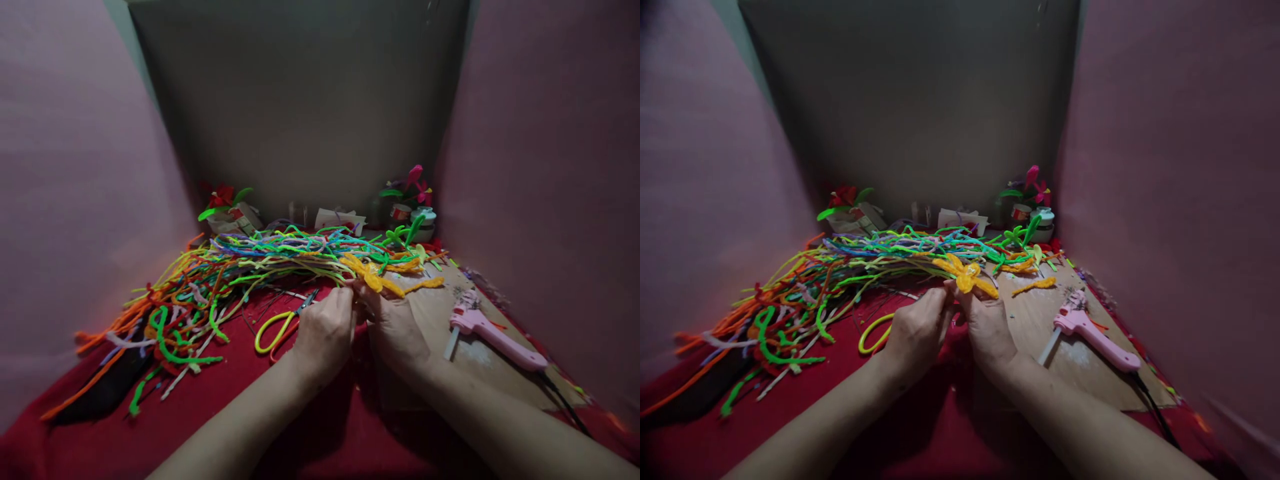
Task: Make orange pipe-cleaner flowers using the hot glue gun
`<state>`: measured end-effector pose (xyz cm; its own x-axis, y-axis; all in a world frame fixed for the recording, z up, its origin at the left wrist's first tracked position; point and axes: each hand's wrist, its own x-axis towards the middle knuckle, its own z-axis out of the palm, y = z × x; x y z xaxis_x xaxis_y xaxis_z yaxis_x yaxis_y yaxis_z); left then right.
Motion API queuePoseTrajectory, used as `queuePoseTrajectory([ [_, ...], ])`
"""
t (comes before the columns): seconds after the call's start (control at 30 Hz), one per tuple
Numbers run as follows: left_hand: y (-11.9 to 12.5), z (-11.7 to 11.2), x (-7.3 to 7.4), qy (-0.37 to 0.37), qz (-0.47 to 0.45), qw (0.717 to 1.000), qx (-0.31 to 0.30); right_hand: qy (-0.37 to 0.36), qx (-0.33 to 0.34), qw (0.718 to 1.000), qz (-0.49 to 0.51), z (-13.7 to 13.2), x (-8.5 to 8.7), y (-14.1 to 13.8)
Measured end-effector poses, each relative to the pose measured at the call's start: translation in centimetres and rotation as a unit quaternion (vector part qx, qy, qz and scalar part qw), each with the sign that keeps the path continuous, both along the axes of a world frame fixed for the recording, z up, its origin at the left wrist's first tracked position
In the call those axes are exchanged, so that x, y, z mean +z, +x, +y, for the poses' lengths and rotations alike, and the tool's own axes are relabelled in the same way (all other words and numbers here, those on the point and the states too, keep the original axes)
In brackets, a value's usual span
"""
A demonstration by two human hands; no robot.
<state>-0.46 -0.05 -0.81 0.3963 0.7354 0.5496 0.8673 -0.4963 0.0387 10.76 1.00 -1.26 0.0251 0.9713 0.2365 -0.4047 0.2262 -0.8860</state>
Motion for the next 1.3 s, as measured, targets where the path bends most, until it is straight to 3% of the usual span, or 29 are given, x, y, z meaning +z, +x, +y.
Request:
queuePoseTrajectory([
  [0.1, -0.1, 0.2, -0.1, 0.054, 0.056, 0.997, 0.016, -0.005, -0.016, 1.000, -0.023, 0.0, -0.2, -0.2],
  [0.2, 0.3, 0.1, -0.1, 0.046, 0.053, 0.997, 0.041, -0.012, -0.025, 0.999, -0.026, 0.2, -0.3, -0.4],
  [0.33, 0.8, 0.1, -0.2, -0.060, -0.081, 0.994, 0.039, 0.026, -0.039, 0.999, -0.010, 0.6, -0.2, -0.5],
  [0.47, 0.6, 0.5, -0.1, -0.131, -0.252, 0.958, -0.036, 0.057, -0.048, 0.997, -0.020, 0.7, -0.1, -0.4],
  [0.57, 0.5, 0.7, 0.3, -0.206, -0.384, 0.897, -0.070, 0.058, -0.046, 0.997, -0.025, 0.7, -0.2, -0.4],
  [0.73, 0.6, 0.4, 1.1, -0.369, -0.565, 0.728, -0.124, 0.053, 0.021, 0.997, -0.055, 1.1, -0.7, 0.0],
  [0.8, 0.5, 0.3, 1.4, -0.409, -0.601, 0.674, -0.135, 0.053, 0.048, 0.996, -0.054, 1.1, -0.8, 0.3],
  [0.93, 0.2, 0.1, 1.6, -0.448, -0.634, 0.608, -0.163, 0.022, 0.101, 0.994, -0.045, 1.0, -0.7, 0.7],
  [1.17, -0.5, -0.2, 1.9, -0.513, -0.667, 0.492, -0.222, 0.013, 0.117, 0.993, -0.018, 0.7, 0.3, 1.2],
  [1.3, -0.8, -0.2, 2.0, -0.542, -0.669, 0.437, -0.261, -0.028, 0.177, 0.983, 0.033, 0.4, 0.5, 1.3],
])
